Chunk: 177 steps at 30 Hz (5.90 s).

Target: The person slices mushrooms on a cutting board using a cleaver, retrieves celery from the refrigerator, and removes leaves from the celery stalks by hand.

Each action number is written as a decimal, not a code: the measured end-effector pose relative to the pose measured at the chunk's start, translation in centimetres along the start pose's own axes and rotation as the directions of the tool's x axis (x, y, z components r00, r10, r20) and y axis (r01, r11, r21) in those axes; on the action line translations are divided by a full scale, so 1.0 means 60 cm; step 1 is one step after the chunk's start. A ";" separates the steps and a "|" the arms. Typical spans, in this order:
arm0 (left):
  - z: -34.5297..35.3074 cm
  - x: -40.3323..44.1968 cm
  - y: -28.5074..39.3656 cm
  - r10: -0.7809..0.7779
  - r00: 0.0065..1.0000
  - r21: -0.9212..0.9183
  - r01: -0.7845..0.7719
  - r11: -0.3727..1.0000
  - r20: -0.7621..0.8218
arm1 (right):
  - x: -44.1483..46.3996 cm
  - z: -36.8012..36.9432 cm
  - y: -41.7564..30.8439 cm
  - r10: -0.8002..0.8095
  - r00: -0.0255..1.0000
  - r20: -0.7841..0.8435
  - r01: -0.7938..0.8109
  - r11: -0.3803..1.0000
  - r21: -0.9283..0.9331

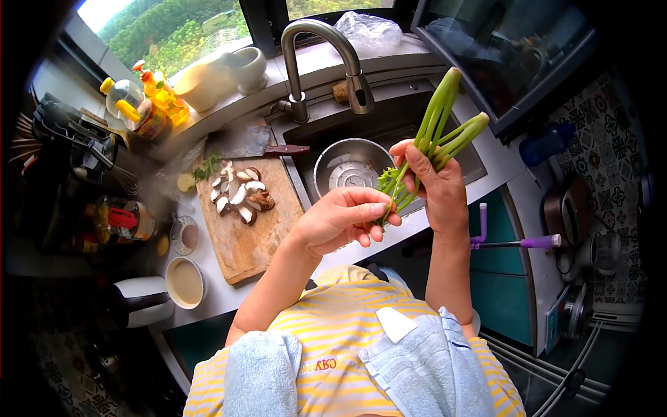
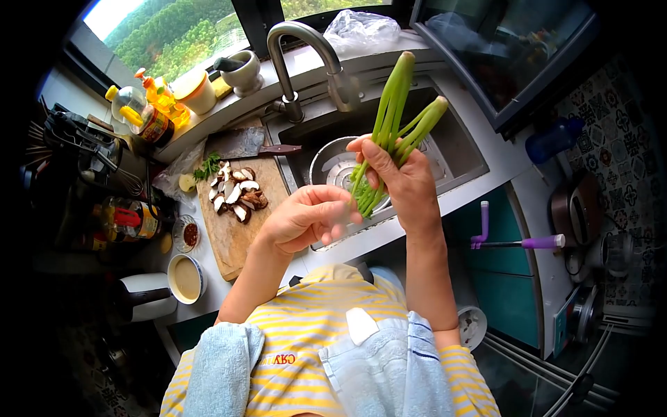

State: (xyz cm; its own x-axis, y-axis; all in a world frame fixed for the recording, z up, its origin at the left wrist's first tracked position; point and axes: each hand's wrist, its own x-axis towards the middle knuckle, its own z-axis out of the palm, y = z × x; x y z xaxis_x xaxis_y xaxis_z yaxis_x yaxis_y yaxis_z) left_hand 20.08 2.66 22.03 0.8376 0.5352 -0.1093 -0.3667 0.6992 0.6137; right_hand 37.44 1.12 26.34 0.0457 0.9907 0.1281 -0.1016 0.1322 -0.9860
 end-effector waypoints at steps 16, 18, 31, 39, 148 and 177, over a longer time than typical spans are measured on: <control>0.021 0.010 0.005 0.038 0.992 0.104 -0.025 0.994 -0.117 | 0.001 0.003 -0.013 -0.015 0.999 -0.037 0.016 0.999 0.039; 0.017 0.013 -0.002 0.042 0.985 0.057 -0.033 0.998 -0.166 | -0.002 0.006 -0.009 -0.041 0.998 -0.057 0.045 0.997 0.071; 0.018 0.003 -0.009 0.061 0.990 0.074 -0.052 0.996 -0.124 | -0.003 0.002 -0.002 -0.082 0.990 -0.110 0.089 0.995 0.055; -0.052 -0.004 -0.022 0.020 0.905 -0.139 -0.087 0.987 -0.425 | 0.004 0.020 0.005 -0.169 0.954 -0.247 0.209 0.966 0.149; -0.042 -0.012 0.028 -0.063 0.996 0.472 0.024 0.881 0.068 | 0.069 -0.096 -0.019 -0.152 0.878 -0.454 0.313 0.900 0.304; -0.123 -0.022 0.004 0.209 0.891 0.307 -0.084 0.948 -0.403 | 0.056 -0.114 -0.046 -0.160 0.839 -0.520 0.391 0.842 0.372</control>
State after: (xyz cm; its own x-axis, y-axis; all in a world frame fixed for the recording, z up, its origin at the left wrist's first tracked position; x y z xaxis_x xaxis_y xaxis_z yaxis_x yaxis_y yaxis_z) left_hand 15.89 5.62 16.54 0.5066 0.8142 -0.2836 -0.2940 0.4724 0.8309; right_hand 44.65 3.89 28.75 0.5710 0.7937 0.2096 -0.4373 0.5102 -0.7406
